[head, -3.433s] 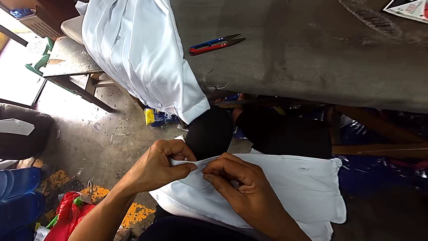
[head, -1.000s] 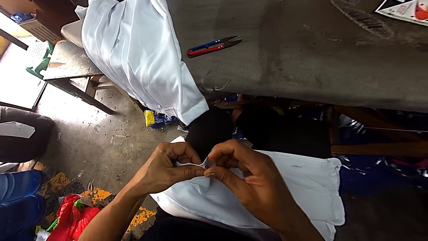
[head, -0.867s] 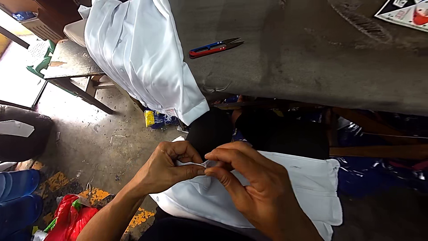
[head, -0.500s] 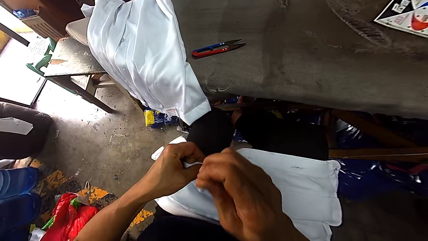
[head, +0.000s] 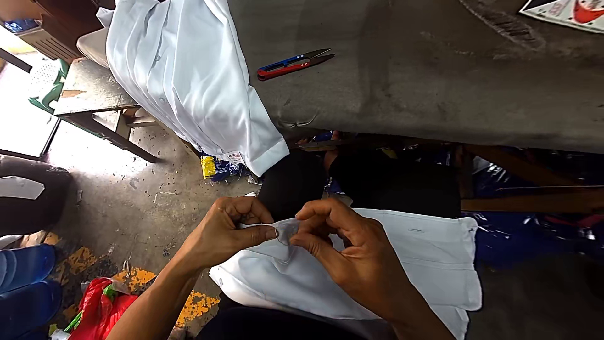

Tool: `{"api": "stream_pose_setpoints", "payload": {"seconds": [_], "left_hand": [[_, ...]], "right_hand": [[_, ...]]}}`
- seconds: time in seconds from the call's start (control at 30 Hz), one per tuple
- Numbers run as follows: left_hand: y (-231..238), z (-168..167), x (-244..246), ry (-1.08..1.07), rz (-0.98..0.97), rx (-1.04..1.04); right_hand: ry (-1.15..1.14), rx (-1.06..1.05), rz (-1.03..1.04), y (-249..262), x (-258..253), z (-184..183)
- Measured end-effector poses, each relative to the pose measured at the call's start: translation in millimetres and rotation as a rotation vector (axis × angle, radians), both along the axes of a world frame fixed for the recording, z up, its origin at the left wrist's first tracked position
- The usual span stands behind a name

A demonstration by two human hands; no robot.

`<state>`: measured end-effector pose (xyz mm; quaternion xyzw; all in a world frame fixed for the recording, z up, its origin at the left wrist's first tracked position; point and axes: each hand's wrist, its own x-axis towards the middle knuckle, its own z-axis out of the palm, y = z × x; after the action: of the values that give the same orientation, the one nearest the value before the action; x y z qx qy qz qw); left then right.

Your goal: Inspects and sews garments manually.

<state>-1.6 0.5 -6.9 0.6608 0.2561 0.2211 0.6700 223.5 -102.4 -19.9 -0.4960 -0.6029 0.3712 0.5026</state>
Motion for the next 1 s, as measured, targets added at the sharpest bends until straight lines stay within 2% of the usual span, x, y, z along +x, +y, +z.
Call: {"api": "stream_pose_setpoints", "payload": {"seconds": [0.2,0.67,0.83,0.93,1.0], "left_hand": [[-1,1,0,-0.024,-0.018,0.003],[-4,4,-3,-0.017,-0.021,0.024],[-4,5,-2,0.000,-0.011,0.053],[-3,6,-3,0.005,-0.016,0.051],[-3,6,-3,0.001,-0.028,0.046]], "right_hand": [[-0.106,0.003,-0.021,2,-2,-1],[-0.109,0.041,-0.059,3,-3,4],[0.158,0.134,0.062,4,6,15],[0.432,0.091,0.147,-6,25,33],[0.511,0.077,0.116,-21,49,42]]}}
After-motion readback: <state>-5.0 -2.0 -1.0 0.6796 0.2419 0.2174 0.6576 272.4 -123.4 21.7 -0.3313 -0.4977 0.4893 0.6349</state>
